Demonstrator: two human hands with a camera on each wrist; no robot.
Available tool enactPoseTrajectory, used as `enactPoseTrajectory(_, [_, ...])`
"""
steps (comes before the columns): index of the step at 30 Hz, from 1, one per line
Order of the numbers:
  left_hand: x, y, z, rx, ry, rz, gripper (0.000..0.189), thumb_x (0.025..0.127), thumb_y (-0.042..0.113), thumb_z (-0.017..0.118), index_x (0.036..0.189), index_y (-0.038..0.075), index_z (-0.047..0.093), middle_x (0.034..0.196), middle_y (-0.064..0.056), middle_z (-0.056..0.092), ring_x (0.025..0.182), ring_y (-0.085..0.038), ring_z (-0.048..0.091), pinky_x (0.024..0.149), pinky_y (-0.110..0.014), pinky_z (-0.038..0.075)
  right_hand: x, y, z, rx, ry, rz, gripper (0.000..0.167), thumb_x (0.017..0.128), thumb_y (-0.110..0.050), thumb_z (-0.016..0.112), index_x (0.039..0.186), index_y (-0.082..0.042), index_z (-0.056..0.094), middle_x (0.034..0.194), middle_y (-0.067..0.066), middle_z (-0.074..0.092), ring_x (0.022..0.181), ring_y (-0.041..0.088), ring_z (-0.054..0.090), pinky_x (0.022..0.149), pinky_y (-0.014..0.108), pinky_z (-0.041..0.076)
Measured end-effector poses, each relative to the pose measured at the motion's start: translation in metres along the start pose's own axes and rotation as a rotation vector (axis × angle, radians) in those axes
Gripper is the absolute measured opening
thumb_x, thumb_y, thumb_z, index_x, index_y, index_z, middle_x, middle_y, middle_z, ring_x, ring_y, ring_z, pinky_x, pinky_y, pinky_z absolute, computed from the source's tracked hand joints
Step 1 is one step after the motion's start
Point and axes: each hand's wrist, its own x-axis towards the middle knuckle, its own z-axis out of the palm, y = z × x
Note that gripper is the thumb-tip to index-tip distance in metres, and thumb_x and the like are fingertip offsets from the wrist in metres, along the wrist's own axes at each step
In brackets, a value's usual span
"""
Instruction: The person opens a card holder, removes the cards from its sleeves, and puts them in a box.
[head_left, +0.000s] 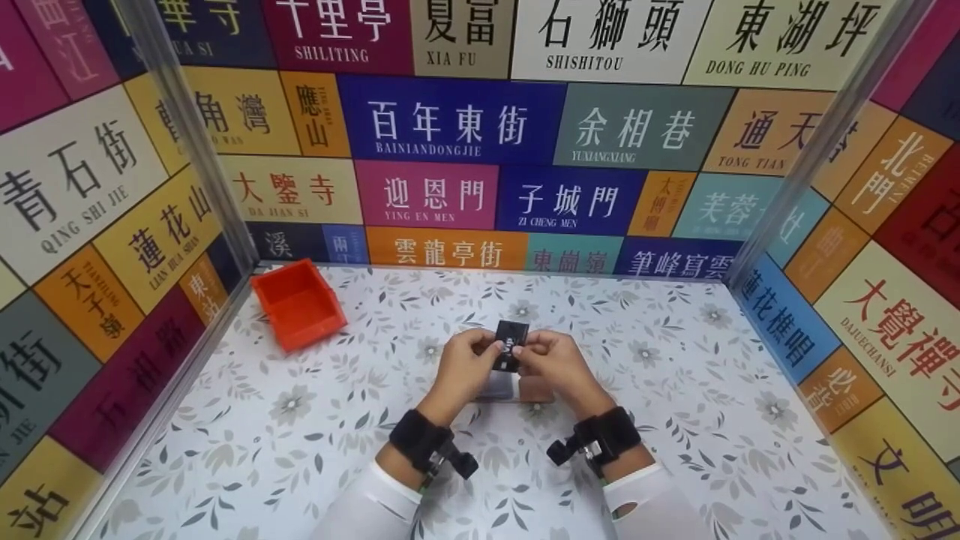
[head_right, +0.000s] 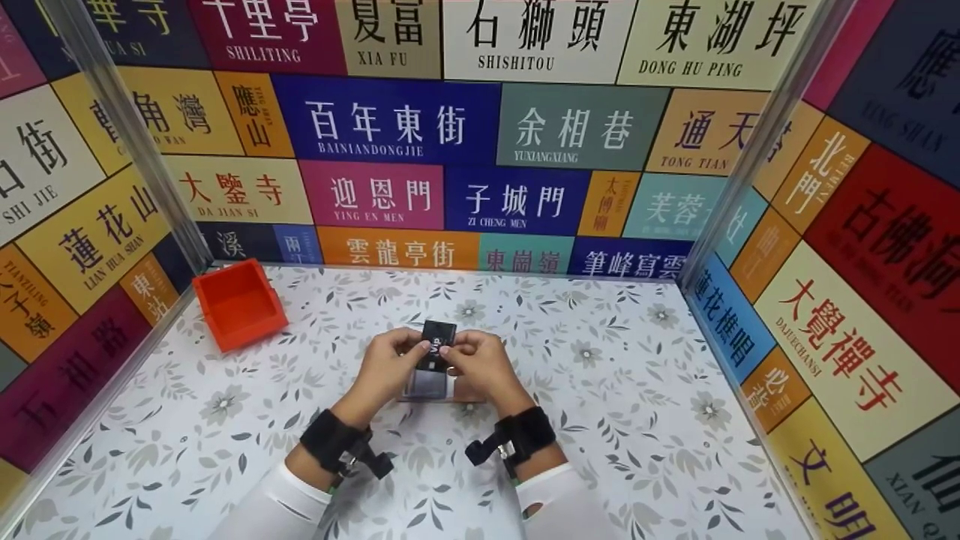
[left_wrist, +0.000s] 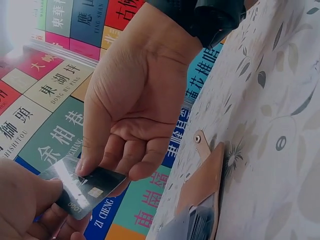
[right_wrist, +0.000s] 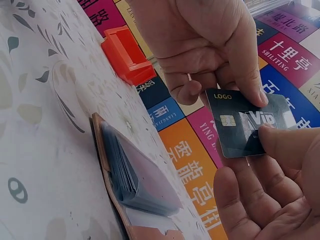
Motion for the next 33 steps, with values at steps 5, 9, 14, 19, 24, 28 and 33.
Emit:
enactPoseTrajectory(5, [0.001, -0.002, 0.0, -0.001, 0.0, -0.011, 0.009, 0.091, 0.022, 0.073, 0.095, 0.015, 0.076, 0.086, 0.001, 0.072, 0.078, -0.01, 0.064, 0.075, -0.028, 0.055, 0.0, 0.0, 0.0, -0.021, 0.0, 0.004, 0.018, 0.085, -0.013, 0.078, 0.094, -0.001, 0.068, 0.089, 0.009, 0.078, 0.073, 0.021, 0.072, 0.076, 0.043, 0.061])
enactPoseTrajectory(9, [0.002, -0.003, -0.001, 0.007, -0.003, -0.003, 0.01, 0.091, 0.023, 0.073, 0.097, 0.016, 0.076, 0.088, 0.001, 0.072, 0.079, -0.01, 0.065, 0.075, -0.027, 0.055, 0.001, 0.002, -0.003, -0.074, -0.008, -0.034, 0.023, 0.085, -0.02, 0.079, 0.093, 0.0, 0.07, 0.089, 0.01, 0.078, 0.074, 0.022, 0.073, 0.078, 0.05, 0.06])
enactPoseTrajectory(14, [0.002, -0.003, -0.005, 0.047, 0.021, 0.022, 0.009, 0.091, 0.02, 0.072, 0.097, 0.014, 0.076, 0.09, 0.0, 0.071, 0.08, -0.011, 0.064, 0.075, -0.027, 0.055, 0.003, 0.008, -0.007, -0.32, -0.032, -0.153, 0.018, 0.088, -0.029, 0.077, 0.088, -0.011, 0.075, 0.082, 0.004, 0.076, 0.074, 0.016, 0.072, 0.076, 0.043, 0.06])
enactPoseTrajectory(19, [0.002, -0.003, -0.009, 0.104, 0.07, 0.032, 0.01, 0.09, 0.018, 0.074, 0.098, 0.012, 0.077, 0.092, 0.0, 0.071, 0.081, -0.011, 0.065, 0.075, -0.027, 0.055, 0.002, 0.014, -0.009, -0.711, -0.018, -0.23, 0.008, 0.09, -0.032, 0.075, 0.087, -0.025, 0.078, 0.081, -0.01, 0.073, 0.077, 0.008, 0.066, 0.078, 0.033, 0.055])
enactPoseTrajectory(24, [0.006, -0.007, -0.014, 0.169, 0.115, 0.044, 0.013, 0.088, 0.019, 0.076, 0.099, 0.014, 0.079, 0.088, 0.003, 0.068, 0.078, -0.009, 0.063, 0.073, -0.025, 0.055, -0.002, 0.02, -0.013, -0.944, -0.029, -0.224, 0.005, 0.086, -0.026, 0.077, 0.084, -0.022, 0.076, 0.083, -0.008, 0.068, 0.075, 0.012, 0.06, 0.075, 0.035, 0.052])
enactPoseTrajectory(28, [0.01, -0.01, -0.024, 0.232, 0.158, 0.06, 0.013, 0.089, 0.021, 0.075, 0.101, 0.015, 0.079, 0.087, 0.006, 0.066, 0.078, -0.009, 0.063, 0.074, -0.026, 0.054, -0.004, 0.022, -0.016, -0.992, -0.082, -0.191, 0.007, 0.079, -0.021, 0.079, 0.083, -0.019, 0.074, 0.087, -0.004, 0.063, 0.077, 0.014, 0.056, 0.073, 0.033, 0.05])
enactPoseTrajectory(33, [0.016, -0.014, -0.037, 0.276, 0.175, 0.075, 0.013, 0.09, 0.021, 0.074, 0.1, 0.015, 0.08, 0.086, 0.003, 0.065, 0.077, -0.011, 0.062, 0.072, -0.029, 0.053, -0.006, 0.02, -0.016, -1.027, -0.123, -0.201, 0.009, 0.078, -0.018, 0.078, 0.085, -0.017, 0.073, 0.087, -0.005, 0.06, 0.077, 0.013, 0.054, 0.074, 0.032, 0.05])
